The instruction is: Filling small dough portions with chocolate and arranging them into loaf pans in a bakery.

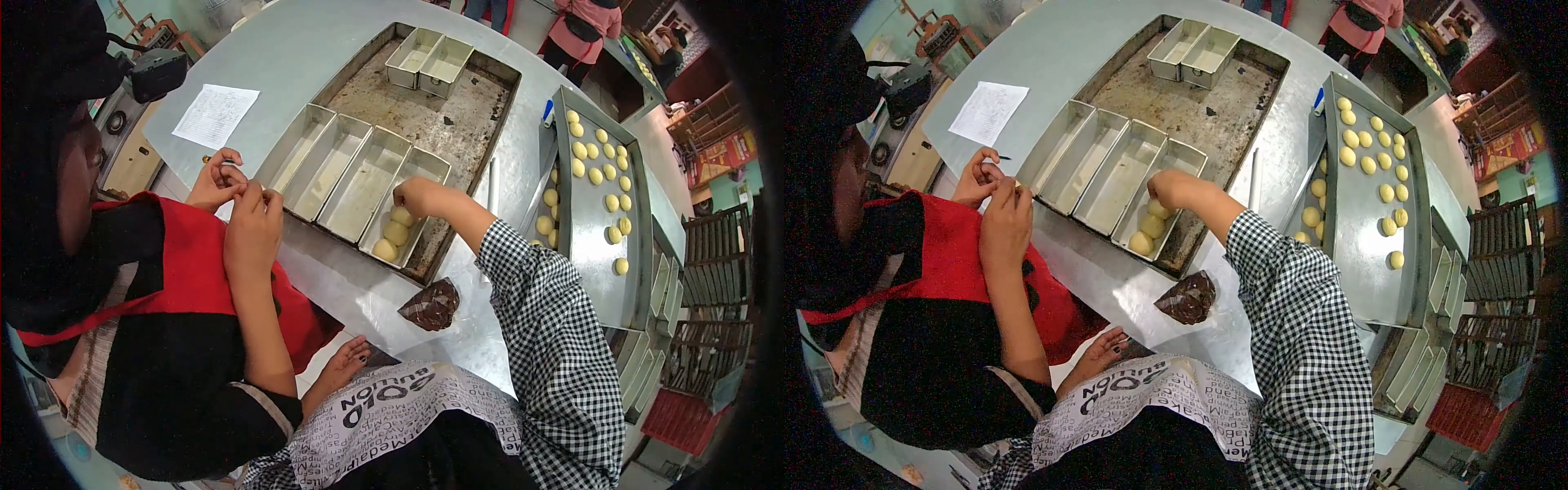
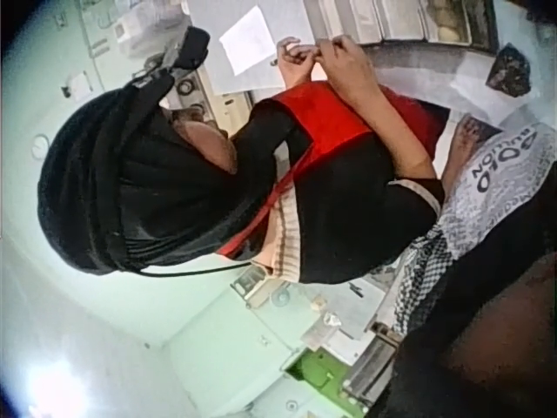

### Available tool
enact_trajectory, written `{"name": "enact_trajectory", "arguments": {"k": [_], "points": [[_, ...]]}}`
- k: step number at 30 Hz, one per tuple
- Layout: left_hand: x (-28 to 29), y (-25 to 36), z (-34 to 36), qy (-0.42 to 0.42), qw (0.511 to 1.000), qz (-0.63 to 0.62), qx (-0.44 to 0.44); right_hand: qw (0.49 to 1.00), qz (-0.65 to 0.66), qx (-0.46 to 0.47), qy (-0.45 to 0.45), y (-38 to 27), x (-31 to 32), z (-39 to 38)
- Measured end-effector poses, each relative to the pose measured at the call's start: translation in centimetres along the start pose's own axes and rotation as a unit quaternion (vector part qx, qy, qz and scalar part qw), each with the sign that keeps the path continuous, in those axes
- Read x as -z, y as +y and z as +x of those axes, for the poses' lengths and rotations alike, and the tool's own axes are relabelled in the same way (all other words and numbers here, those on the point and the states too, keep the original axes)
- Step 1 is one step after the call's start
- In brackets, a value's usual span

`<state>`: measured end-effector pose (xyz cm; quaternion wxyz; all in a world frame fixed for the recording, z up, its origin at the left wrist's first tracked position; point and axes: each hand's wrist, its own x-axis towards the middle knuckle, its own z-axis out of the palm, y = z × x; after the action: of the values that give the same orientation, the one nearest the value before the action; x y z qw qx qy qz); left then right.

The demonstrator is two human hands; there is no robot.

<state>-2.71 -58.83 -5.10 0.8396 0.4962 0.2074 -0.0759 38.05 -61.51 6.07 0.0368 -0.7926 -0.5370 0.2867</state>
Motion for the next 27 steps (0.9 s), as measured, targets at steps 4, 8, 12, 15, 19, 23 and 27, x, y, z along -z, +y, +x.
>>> {"name": "enact_trajectory", "arguments": {"k": [4,8,12,15,19,23,27], "points": [[0.9,-1.6,-0.3,0.003,1.000,-0.002,-0.001,0.993,0.000,0.019,0.118,0.4,1.0,-1.2],[1.7,-3.5,-0.2,0.000,1.000,-0.004,0.000,0.997,-0.034,-0.019,0.060,0.3,1.2,-1.7],[1.9,-4.0,0.1,-0.007,1.000,0.000,0.002,0.996,-0.065,-0.033,0.044,1.1,0.2,-1.6],[1.8,-3.8,0.2,-0.010,1.000,0.004,-0.023,0.988,-0.056,-0.014,0.145,1.1,-0.1,-1.6],[-0.1,-0.3,0.1,-0.011,1.000,0.024,-0.015,0.965,-0.173,0.009,0.196,1.3,-1.0,-2.8],[-2.8,4.4,-2.2,0.020,0.999,0.050,0.001,0.929,-0.071,0.010,0.363,1.0,3.2,-11.4],[-2.5,2.7,-1.4,0.005,1.000,0.019,0.003,0.869,-0.037,-0.156,0.468,8.2,2.7,-24.4]]}}
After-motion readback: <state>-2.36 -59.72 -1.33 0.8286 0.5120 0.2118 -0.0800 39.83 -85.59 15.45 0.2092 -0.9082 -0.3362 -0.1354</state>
